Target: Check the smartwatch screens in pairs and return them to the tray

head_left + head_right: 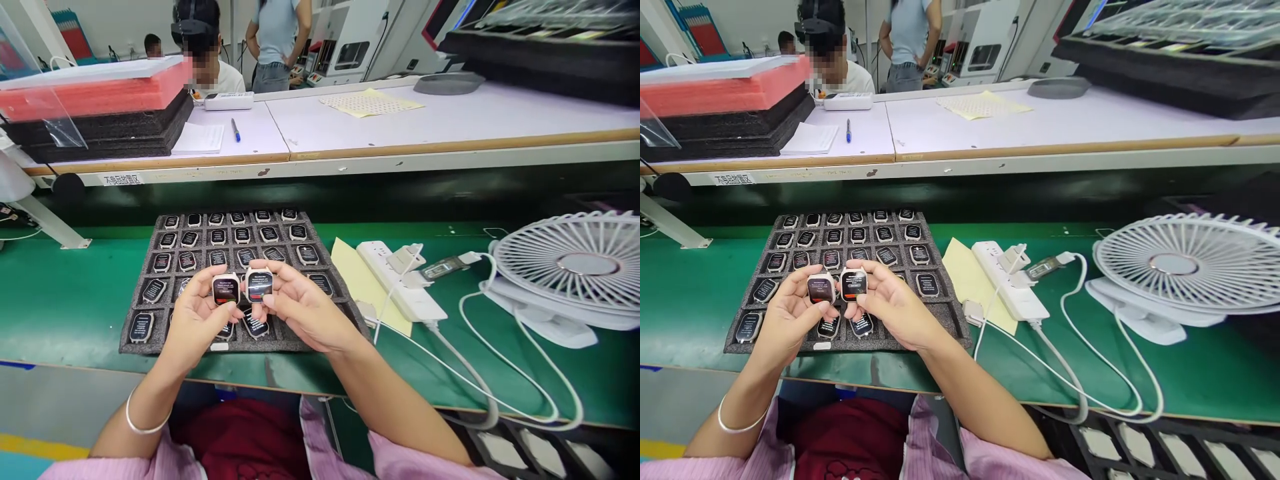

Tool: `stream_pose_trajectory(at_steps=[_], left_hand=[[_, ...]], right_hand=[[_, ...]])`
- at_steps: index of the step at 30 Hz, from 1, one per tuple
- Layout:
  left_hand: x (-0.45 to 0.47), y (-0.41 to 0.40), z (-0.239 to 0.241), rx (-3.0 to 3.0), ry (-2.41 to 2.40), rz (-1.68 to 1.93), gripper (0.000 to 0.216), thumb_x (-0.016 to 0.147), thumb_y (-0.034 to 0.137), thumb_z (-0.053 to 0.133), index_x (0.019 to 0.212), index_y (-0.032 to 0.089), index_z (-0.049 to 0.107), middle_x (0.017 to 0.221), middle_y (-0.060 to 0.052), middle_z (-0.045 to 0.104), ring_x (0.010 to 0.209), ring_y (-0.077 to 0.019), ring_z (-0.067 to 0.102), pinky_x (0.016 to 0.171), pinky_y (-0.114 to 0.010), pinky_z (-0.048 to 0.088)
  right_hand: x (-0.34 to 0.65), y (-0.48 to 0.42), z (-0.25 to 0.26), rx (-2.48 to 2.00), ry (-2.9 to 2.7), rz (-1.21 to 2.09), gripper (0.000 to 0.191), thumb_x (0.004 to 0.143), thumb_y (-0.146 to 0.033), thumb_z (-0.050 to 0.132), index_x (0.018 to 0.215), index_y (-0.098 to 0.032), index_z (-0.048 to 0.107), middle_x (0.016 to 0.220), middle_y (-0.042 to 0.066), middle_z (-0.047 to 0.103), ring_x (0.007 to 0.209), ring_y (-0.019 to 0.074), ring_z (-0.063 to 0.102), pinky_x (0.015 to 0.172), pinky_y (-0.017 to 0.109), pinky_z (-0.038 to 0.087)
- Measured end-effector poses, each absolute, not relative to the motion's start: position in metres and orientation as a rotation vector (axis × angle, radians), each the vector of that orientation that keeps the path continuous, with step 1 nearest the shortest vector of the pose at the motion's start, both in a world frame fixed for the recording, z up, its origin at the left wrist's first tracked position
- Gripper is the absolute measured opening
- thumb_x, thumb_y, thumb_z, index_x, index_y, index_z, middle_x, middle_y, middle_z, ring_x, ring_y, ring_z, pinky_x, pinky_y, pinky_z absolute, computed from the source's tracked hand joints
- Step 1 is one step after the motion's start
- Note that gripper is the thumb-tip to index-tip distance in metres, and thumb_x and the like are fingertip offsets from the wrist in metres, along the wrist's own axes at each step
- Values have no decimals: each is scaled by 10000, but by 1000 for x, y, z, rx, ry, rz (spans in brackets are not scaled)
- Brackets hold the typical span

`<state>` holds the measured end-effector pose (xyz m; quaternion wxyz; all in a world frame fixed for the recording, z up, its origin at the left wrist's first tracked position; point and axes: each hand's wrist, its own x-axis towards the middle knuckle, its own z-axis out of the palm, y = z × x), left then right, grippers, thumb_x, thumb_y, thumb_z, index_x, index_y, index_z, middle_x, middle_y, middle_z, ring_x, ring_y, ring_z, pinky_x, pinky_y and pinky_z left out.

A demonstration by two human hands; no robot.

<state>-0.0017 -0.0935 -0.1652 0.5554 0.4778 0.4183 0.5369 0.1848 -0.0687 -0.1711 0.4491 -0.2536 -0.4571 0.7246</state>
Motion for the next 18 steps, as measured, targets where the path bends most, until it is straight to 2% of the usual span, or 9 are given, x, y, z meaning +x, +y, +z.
stream_pose_trajectory(at_steps=[4, 18], left_hand=[[-2, -98, -172, 1115, 948, 1248, 480, 799, 261, 751, 1246, 224, 580, 1148, -86, 705, 707, -144, 735, 704, -306, 629], [-1, -102, -180, 960, 985, 1212, 470, 785, 282, 729, 1232, 202, 607, 1150, -92, 703, 674, -176, 748, 660, -328, 643]], right_hand=[[185, -74, -175, -635, -1126, 1769, 471, 798, -142, 677, 1244, -233, 553, 850, 3, 650, 709, 146, 655, 673, 309, 537], [173, -77, -185, -791, -1079, 1690, 357, 799, -249, 742, 1118, -212, 589, 823, -19, 619, 559, 90, 572, 539, 250, 469]])
